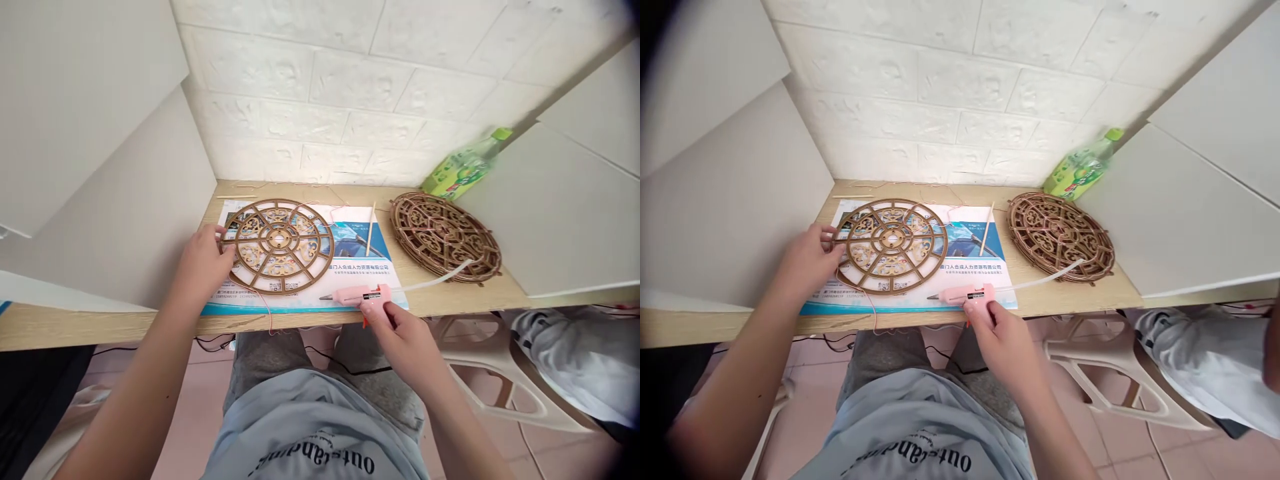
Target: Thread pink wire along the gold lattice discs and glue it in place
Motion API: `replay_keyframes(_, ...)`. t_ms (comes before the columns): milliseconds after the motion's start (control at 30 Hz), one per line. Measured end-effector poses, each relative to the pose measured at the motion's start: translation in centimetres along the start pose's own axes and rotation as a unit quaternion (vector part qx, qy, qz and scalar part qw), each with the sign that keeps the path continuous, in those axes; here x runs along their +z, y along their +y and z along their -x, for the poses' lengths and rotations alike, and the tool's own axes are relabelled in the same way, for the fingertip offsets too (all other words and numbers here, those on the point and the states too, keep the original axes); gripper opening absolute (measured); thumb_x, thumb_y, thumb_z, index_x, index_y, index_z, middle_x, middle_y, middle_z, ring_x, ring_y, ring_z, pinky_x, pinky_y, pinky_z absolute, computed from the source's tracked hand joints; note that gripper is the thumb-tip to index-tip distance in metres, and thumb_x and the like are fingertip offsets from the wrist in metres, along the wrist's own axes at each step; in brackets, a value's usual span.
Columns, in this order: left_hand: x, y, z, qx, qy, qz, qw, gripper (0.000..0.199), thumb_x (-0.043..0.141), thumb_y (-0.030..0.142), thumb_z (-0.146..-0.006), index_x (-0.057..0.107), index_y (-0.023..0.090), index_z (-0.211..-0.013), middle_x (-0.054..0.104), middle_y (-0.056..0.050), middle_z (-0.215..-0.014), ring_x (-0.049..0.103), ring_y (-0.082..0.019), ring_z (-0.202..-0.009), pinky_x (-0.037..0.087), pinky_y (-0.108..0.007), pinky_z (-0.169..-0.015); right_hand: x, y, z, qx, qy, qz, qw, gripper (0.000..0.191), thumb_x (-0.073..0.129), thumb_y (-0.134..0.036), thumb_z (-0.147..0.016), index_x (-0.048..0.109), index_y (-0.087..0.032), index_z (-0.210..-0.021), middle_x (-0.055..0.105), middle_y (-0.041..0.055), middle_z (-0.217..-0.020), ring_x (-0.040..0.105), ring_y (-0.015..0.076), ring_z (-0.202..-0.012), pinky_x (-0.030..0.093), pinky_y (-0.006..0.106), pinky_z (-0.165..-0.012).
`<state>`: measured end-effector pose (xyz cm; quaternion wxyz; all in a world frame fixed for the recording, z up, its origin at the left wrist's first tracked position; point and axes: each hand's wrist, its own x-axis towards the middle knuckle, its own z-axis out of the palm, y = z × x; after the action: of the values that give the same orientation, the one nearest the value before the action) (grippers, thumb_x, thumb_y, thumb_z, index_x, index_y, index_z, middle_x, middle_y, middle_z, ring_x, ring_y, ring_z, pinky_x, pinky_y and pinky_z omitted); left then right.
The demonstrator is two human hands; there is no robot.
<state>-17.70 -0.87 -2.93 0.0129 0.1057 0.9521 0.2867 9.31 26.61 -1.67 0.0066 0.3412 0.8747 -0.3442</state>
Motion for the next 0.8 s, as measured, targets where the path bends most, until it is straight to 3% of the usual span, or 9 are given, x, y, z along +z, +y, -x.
replay_keyframes(367,0.1,-0.4,-1.0,-0.003,0.008,-0.008,1.000,0.040,0.063,0.029,-0.091,0.058,0.022,-0.130,0.071,-0.015,-0.122,0.066,-0.042,-0.119,0.052,-0.055,-0.100,2.2,-0.5,2.4,0.005,0.136,-0.055,0.989,0.069,0.053,-0.086,-0.095,0.039,-0.025,-0.066,0.045,0.0004,-0.057,0.038,0.0168,-0.058,0.030,0.032,-0.056)
replay_keyframes(567,-0.1,-0.2,-1.0,-0.019,0.011,-0.009,1.000,0.041,0.066,0.031,-0.087,0.058,0.023,-0.126,0.072,-0.010,-0.116,0.069,-0.039,-0.114,0.051,-0.049,-0.094,3.1,-1.5,4.9,-0.010,0.172,-0.082,0.982,0.060,0.060,-0.074,-0.098,0.042,-0.025,-0.068,0.047,0.0017,-0.061,0.040,0.0178,-0.061,0.033,0.032,-0.059)
replay_keyframes(700,-0.2,-0.1,-1.0,-0.035,0.019,0.013,0.999,0.039,0.068,0.033,-0.087,0.058,0.024,-0.124,0.073,-0.009,-0.112,0.071,-0.035,-0.109,0.050,-0.046,-0.092,2.5,-0.6,3.5,0.022,0.139,-0.083,0.987,0.064,0.057,-0.080,-0.097,0.045,-0.024,-0.068,0.051,0.0025,-0.061,0.046,0.0182,-0.062,0.035,0.031,-0.059)
replay_keyframes(800,-0.4,0.3,-0.8,-0.045,0.018,0.016,0.999,0.040,0.069,0.031,-0.087,0.060,0.024,-0.125,0.074,-0.009,-0.115,0.070,-0.036,-0.110,0.052,-0.048,-0.095,0.4,0.9,0.8,0.041,0.084,-0.069,0.993,0.067,0.054,-0.084,-0.096,0.052,-0.022,-0.070,0.056,0.0031,-0.062,0.052,0.0190,-0.064,0.037,0.030,-0.060)
